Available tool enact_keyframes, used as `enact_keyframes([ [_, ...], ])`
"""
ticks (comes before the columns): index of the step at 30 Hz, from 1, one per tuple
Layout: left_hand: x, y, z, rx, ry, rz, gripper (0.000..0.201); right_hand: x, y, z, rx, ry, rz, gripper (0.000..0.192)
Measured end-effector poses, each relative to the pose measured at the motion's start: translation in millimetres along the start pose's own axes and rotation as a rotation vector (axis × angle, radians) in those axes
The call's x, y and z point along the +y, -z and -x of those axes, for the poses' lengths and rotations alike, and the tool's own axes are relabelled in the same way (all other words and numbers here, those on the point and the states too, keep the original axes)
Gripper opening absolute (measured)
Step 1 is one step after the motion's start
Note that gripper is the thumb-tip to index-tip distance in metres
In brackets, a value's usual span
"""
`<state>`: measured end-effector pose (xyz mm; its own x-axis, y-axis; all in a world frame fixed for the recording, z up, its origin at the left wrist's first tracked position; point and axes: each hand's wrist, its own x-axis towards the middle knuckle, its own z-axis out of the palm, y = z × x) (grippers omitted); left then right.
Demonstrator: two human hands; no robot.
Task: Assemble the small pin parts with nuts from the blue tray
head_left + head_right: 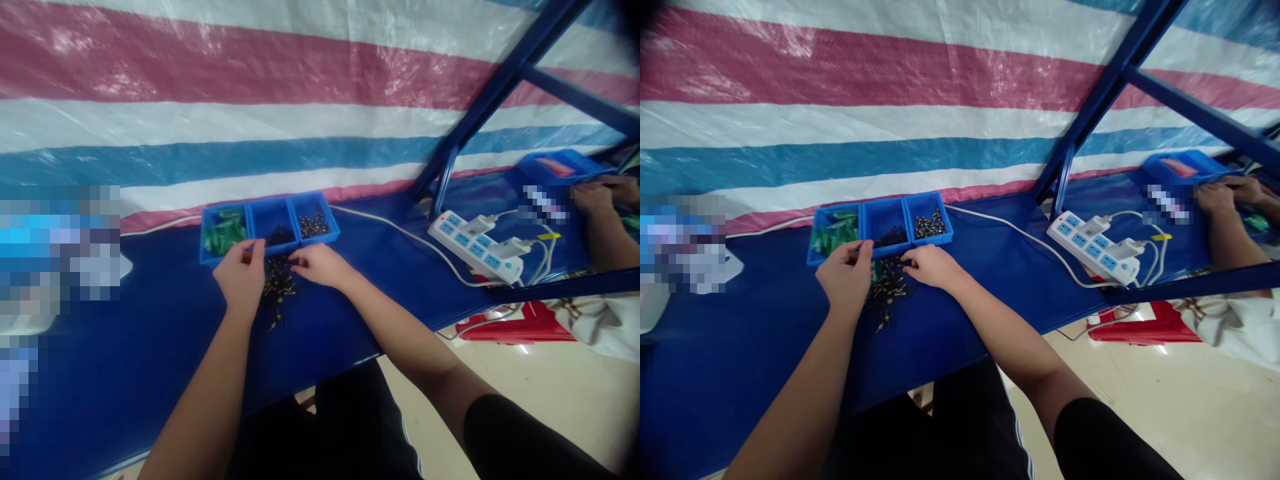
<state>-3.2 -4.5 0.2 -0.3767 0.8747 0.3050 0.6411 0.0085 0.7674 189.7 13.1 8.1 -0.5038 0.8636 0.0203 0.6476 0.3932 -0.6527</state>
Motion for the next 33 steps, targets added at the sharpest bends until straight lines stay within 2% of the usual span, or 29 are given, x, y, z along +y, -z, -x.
enact_keyframes([
  [5, 2.6, -0.3, -0.2, -0.025, 0.029, -0.02, 0.038, 4.6, -5.6, -1.7, 0.045, 0.062, 0.05, 0.017],
  [9, 3.2, -1.1, 0.8, -0.062, 0.002, 0.058, 0.04, 1.6, -3.7, -0.3, 0.134, 0.097, -0.065, 0.013],
  [12, 4.7, -1.3, 3.1, -0.104, -0.049, 0.144, 0.04, -3.7, -1.1, 0.6, 0.245, 0.068, -0.315, 0.011],
  [17, 6.4, -4.1, 9.5, -0.265, -0.149, 0.237, 0.033, -6.3, -2.4, -3.5, 0.384, -0.038, -0.83, 0.022],
  [21, 8.4, -6.4, 13.8, -0.3, -0.165, 0.274, 0.035, -4.6, -5.5, -6.8, 0.371, -0.029, -0.995, 0.031],
  [27, 11.3, -4.0, 13.7, -0.245, -0.142, 0.279, 0.034, -6.5, -6.4, -6.3, 0.324, -0.038, -1.022, 0.034],
  [33, 9.4, -4.5, 12.3, -0.21, -0.138, 0.294, 0.028, -5.5, -8.1, -6.9, 0.309, 0.012, -1.03, 0.035],
])
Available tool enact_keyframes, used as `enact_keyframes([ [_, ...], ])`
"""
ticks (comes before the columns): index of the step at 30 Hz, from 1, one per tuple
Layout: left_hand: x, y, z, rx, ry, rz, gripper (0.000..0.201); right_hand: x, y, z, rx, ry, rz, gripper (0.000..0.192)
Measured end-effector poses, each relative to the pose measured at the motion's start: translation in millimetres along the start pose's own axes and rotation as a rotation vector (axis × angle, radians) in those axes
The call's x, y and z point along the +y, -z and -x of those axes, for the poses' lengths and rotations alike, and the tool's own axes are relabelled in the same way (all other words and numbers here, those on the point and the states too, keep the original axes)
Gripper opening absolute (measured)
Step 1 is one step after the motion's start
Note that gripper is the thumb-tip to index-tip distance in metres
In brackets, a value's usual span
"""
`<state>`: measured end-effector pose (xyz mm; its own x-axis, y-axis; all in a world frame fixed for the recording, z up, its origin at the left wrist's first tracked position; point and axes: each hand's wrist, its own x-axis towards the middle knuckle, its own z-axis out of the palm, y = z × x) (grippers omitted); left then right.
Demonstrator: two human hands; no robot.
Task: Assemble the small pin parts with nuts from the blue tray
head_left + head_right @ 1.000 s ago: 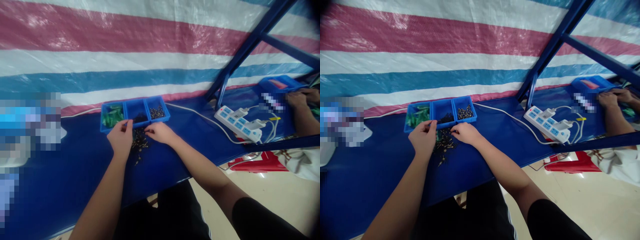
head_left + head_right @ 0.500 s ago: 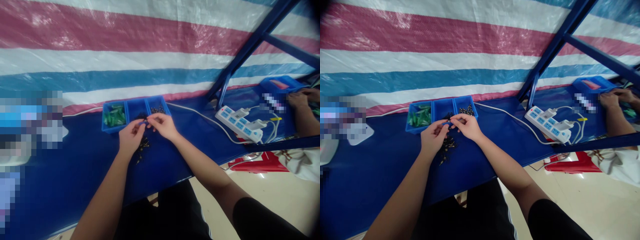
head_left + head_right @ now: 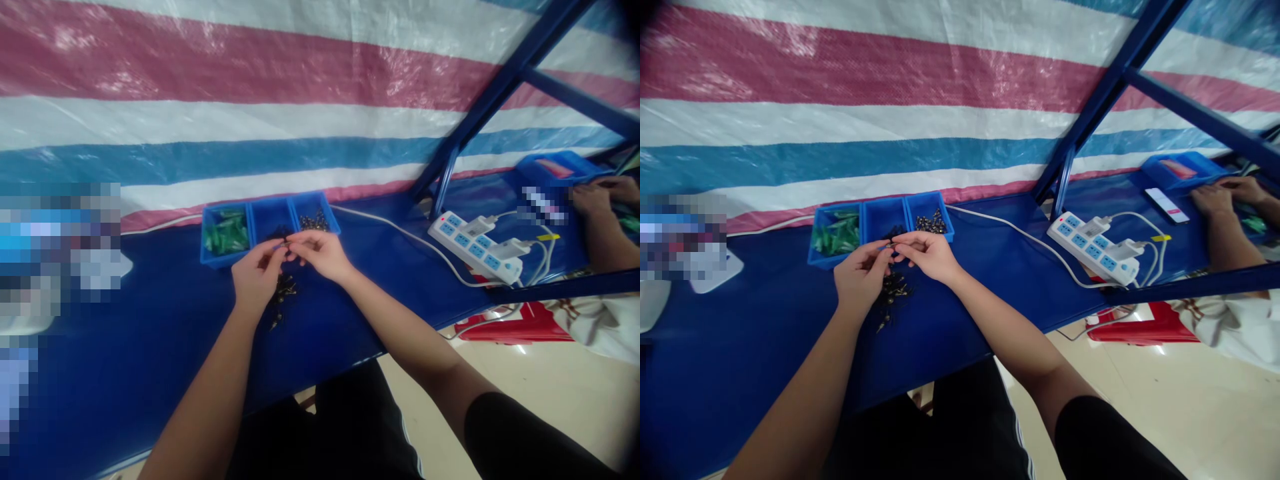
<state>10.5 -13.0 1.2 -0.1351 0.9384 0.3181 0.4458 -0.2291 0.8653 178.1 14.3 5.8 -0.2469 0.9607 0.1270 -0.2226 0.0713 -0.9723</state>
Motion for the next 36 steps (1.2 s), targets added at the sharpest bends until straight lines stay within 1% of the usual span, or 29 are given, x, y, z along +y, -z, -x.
enact_keyframes([
  [2, -0.7, -0.5, -0.1, -0.007, -0.003, 0.007, 0.028, 1.4, -0.7, 0.6, 0.015, 0.012, 0.021, 0.034],
  [5, -0.3, -0.8, -0.2, -0.024, -0.006, 0.019, 0.028, 2.3, -0.6, 2.6, 0.052, 0.043, 0.118, 0.031],
  [7, 0.9, -0.8, -0.4, -0.037, -0.001, 0.024, 0.029, 2.1, 0.9, 3.8, 0.079, 0.097, 0.22, 0.028],
  [11, 3.1, -1.4, -1.0, -0.04, 0.003, 0.034, 0.031, 0.5, 4.8, 5.5, 0.099, 0.255, 0.437, 0.023],
  [14, 2.5, -2.0, -1.0, -0.035, 0.009, 0.049, 0.032, -0.6, 5.1, 6.4, 0.105, 0.261, 0.511, 0.023],
  [18, 0.5, -1.7, -0.3, -0.066, -0.001, 0.013, 0.034, -0.1, 3.4, 6.9, 0.125, 0.212, 0.48, 0.028],
  [23, -3.2, -0.9, 1.1, -0.076, -0.032, -0.002, 0.035, 2.5, 3.7, 5.7, 0.123, 0.218, 0.46, 0.029],
  [25, -5.4, -0.7, 1.3, -0.062, -0.041, -0.005, 0.034, 4.2, 4.3, 4.7, 0.113, 0.235, 0.458, 0.027],
  [28, -8.3, -1.1, 0.9, -0.078, -0.064, -0.025, 0.033, 6.5, 5.6, 2.8, 0.102, 0.272, 0.449, 0.024],
  [31, -10.2, -2.4, 0.4, -0.097, -0.063, -0.032, 0.033, 6.4, 6.7, 1.8, 0.099, 0.248, 0.447, 0.023],
  [36, -11.0, -2.6, 1.6, -0.077, -0.061, -0.079, 0.032, 2.6, 5.8, 4.0, 0.115, 0.23, 0.504, 0.02],
])
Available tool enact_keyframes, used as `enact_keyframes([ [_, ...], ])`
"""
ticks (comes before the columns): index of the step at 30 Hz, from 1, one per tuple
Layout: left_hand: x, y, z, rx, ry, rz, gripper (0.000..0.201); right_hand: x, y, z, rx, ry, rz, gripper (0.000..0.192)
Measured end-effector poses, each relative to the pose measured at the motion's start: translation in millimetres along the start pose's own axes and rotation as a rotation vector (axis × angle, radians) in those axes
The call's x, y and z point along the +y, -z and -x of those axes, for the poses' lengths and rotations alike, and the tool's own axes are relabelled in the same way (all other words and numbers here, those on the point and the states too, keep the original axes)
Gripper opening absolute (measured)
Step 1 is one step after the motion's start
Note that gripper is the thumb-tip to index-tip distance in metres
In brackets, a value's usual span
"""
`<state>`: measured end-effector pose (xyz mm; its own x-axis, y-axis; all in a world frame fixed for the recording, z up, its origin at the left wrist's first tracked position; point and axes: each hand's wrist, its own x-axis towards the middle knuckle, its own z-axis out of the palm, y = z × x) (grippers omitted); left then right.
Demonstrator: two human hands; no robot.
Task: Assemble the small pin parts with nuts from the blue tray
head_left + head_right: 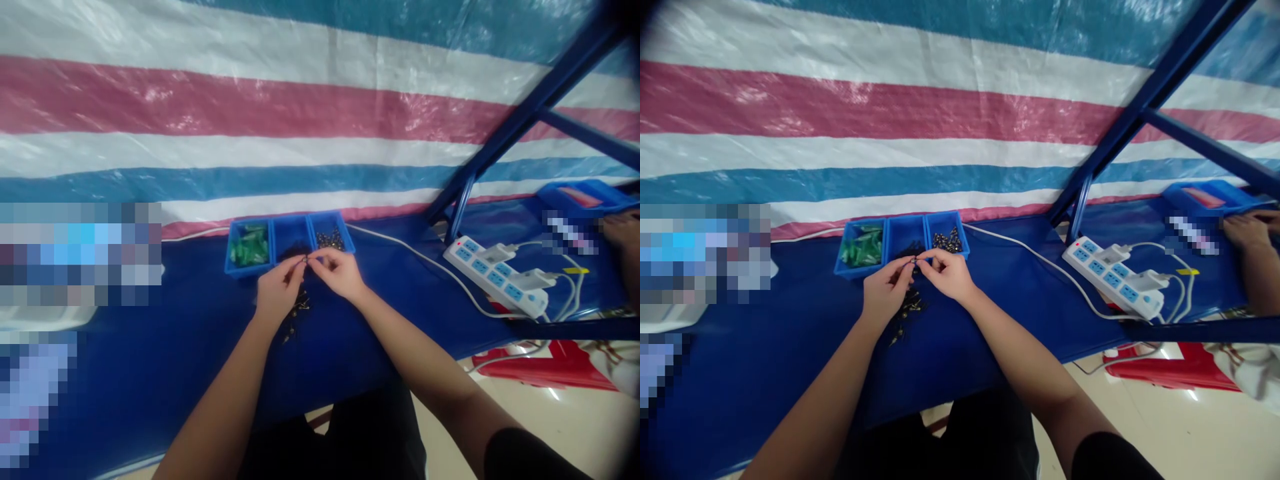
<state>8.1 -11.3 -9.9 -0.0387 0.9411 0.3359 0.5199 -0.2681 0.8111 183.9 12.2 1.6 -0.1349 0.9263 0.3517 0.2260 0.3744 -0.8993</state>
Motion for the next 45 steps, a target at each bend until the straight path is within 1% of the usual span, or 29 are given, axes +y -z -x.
enact_keyframes([
  [5, 1.7, 1.4, 0.1, 0.004, -0.004, -0.011, 0.032, -0.6, -1.4, 0.0, 0.004, -0.026, -0.025, 0.022],
  [13, 2.5, -0.1, 0.3, 0.028, -0.031, -0.021, 0.03, 1.1, 0.3, 0.2, -0.018, -0.048, 0.027, 0.023],
  [16, 2.0, 0.3, 1.0, 0.018, -0.032, -0.038, 0.031, 0.1, 0.3, 0.5, -0.016, -0.038, 0.031, 0.022],
  [20, 3.1, 1.2, 1.4, 0.037, -0.033, -0.056, 0.03, -1.3, -0.1, 0.0, -0.022, -0.034, 0.041, 0.023],
  [28, 8.1, 0.6, 2.1, 0.032, -0.016, 0.007, 0.03, -1.9, 1.5, 0.8, -0.02, 0.01, 0.076, 0.022],
  [34, 6.3, -0.1, 2.5, 0.04, -0.011, -0.001, 0.032, -0.4, 2.2, 1.1, -0.013, 0.043, 0.1, 0.023],
  [40, 6.3, 1.2, 2.3, 0.014, -0.002, 0.014, 0.033, -1.4, 2.7, 0.8, -0.004, 0.033, 0.117, 0.023],
  [45, 5.1, 1.2, 1.9, 0.017, -0.001, 0.022, 0.034, -0.9, 4.4, -0.6, -0.007, 0.046, 0.103, 0.023],
])
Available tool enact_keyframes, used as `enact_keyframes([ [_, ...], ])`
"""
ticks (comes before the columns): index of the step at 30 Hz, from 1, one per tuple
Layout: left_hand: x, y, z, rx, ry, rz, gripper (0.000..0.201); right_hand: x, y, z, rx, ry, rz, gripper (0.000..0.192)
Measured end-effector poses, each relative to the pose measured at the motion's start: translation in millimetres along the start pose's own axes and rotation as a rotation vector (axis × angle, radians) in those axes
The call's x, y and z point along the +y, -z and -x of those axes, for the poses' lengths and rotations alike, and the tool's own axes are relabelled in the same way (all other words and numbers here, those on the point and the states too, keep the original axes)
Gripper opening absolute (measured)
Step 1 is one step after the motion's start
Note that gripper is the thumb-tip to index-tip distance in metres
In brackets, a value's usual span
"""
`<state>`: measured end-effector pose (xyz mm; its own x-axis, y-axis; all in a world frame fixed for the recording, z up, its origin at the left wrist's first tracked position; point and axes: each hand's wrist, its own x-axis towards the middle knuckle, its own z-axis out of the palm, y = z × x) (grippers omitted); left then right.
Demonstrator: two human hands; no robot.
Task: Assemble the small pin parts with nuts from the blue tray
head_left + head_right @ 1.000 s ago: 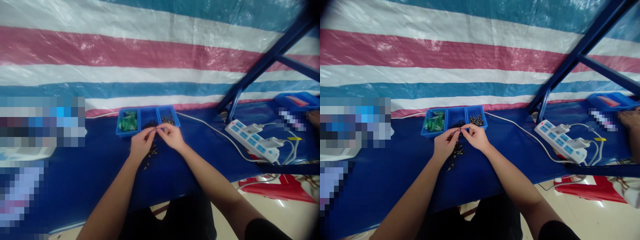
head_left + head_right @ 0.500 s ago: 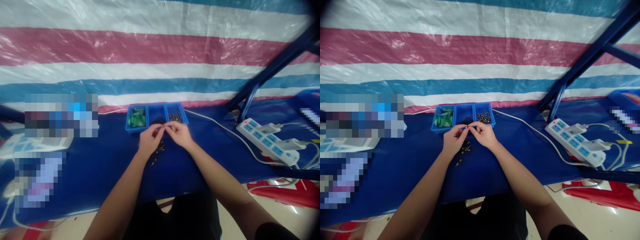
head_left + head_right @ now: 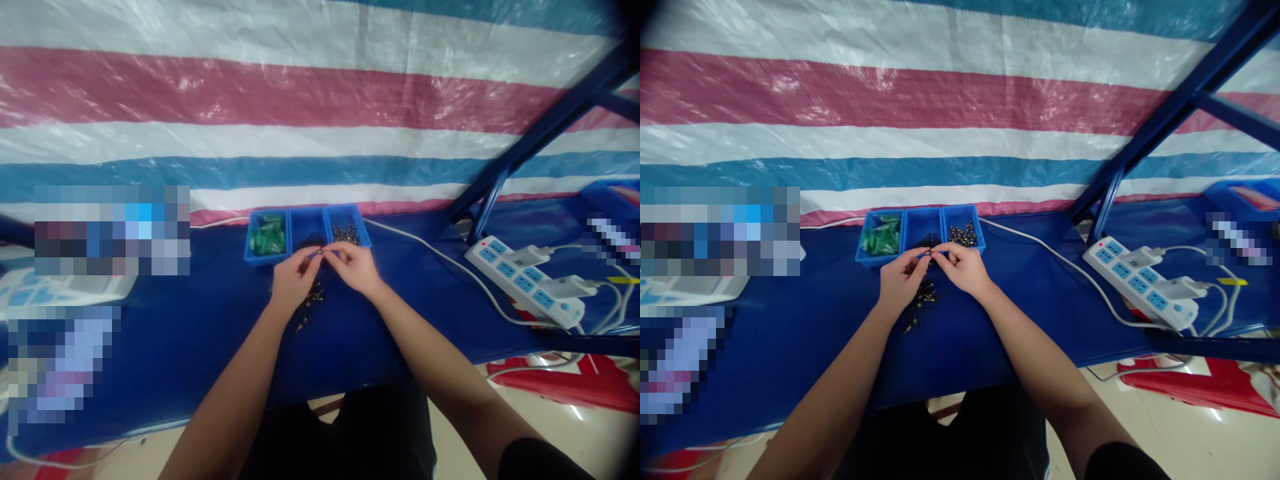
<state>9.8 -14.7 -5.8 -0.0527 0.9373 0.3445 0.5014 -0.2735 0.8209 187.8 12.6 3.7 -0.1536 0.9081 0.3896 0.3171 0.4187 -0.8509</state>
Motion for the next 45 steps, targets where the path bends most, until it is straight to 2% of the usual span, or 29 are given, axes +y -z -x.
enact_keyframes([
  [15, -4.8, -1.2, 0.2, 0.001, -0.007, 0.077, 0.028, 3.5, 1.1, -0.2, -0.01, 0.053, 0.029, 0.023],
  [35, 0.9, 0.8, 0.0, -0.036, 0.012, 0.083, 0.032, 2.5, 2.0, 0.4, -0.029, 0.026, 0.021, 0.025],
  [45, -0.1, 0.8, -1.2, 0.003, 0.021, 0.101, 0.029, 0.6, 0.5, -0.2, -0.002, 0.068, 0.007, 0.023],
])
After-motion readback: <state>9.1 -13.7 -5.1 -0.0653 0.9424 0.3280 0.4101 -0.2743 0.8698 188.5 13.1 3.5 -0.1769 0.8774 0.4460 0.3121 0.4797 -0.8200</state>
